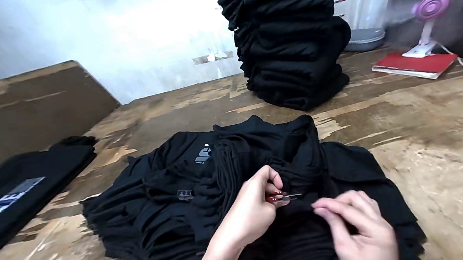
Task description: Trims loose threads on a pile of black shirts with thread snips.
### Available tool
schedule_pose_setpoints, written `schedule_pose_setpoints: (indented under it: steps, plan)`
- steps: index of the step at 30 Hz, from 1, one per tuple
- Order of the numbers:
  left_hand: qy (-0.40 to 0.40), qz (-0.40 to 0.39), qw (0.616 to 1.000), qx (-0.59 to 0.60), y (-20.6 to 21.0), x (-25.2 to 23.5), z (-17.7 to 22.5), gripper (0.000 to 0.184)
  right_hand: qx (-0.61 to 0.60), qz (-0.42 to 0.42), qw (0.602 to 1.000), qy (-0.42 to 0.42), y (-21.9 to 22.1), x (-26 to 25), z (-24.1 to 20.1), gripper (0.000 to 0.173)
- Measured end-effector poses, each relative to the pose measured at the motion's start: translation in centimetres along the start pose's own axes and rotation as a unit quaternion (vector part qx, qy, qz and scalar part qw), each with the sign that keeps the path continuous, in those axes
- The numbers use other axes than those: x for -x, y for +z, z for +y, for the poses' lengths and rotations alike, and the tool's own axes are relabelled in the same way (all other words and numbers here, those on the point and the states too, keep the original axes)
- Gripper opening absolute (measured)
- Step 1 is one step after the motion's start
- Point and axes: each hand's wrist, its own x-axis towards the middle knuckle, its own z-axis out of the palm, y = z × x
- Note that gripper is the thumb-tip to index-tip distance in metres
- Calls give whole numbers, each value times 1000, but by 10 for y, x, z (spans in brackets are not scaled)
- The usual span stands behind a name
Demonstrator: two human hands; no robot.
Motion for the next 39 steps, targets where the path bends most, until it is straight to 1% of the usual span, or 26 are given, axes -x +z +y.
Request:
schedule_pose_setpoints:
  steps: [2,3,5,6,7,8,9,11,12,14,15,16,17,19,21,22,24,26,28,29,30,31,34,36,39]
  plan:
    - [4,6,1000,13,0,1,0,23,-28,-18,999,31,-11,0,-3,7]
    - [4,8,1000,14,0,1,-1,24,-19,-42,999,27,-13,1,-4,11]
    - [1,10,1000,12,1,0,-1,25,39,-74,996,-13,-8,2,-8,34]
    - [-2,10,1000,12,1,-1,-2,25,89,-73,992,-46,-2,1,-10,37]
    - [-2,10,1000,12,2,-2,-2,25,140,-58,985,-80,5,0,-11,32]
    - [-3,9,1000,14,1,-2,-2,26,171,-31,979,-107,12,1,-11,20]
    - [-3,8,1000,17,1,-1,-2,26,174,-3,976,-128,18,3,-9,13]
    - [-6,3,1000,25,1,1,-1,27,127,37,980,-146,18,7,-7,17]
    - [-8,2,1000,30,1,2,0,27,85,44,987,-129,14,9,-7,14]
    - [-12,1,999,39,1,2,0,27,20,29,998,-57,4,8,-8,11]
    - [-16,2,999,42,1,2,1,28,14,2,1000,-26,-1,7,-6,11]
    - [-23,2,999,42,1,2,1,28,23,-28,999,-14,-4,6,-4,10]
    - [-30,3,999,44,1,2,2,29,49,-50,997,-22,-4,6,-4,14]
    - [-52,4,997,49,1,0,5,29,125,-67,986,-82,2,4,-11,25]
    - [-77,3,995,59,1,-3,7,28,187,-44,971,-145,15,2,-15,20]
    - [-86,2,994,65,1,-3,8,27,197,-30,966,-167,20,1,-14,18]
    - [-85,-6,994,73,0,-2,7,28,191,-18,963,-189,22,1,-9,24]
    - [-40,5,997,61,2,6,4,31,160,-16,970,-180,15,5,-6,25]
    - [70,65,995,5,7,21,-7,37,106,-12,984,-140,3,12,-4,20]
    - [131,114,984,-38,12,28,-14,41,83,-11,990,-116,-5,14,-6,18]
    - [188,170,964,-81,17,35,-21,40,70,-15,993,-99,-12,16,-6,16]
    - [229,217,941,-119,22,42,-25,33,59,-21,994,-86,-17,19,-5,15]
    - [283,283,887,-230,38,60,-26,19,29,-27,997,-65,-23,30,-3,13]
    - [315,293,861,-273,47,61,-27,17,20,-26,997,-64,-22,33,-5,13]
    - [363,291,832,-302,53,48,-32,17,15,-24,997,-78,-19,33,-6,12]
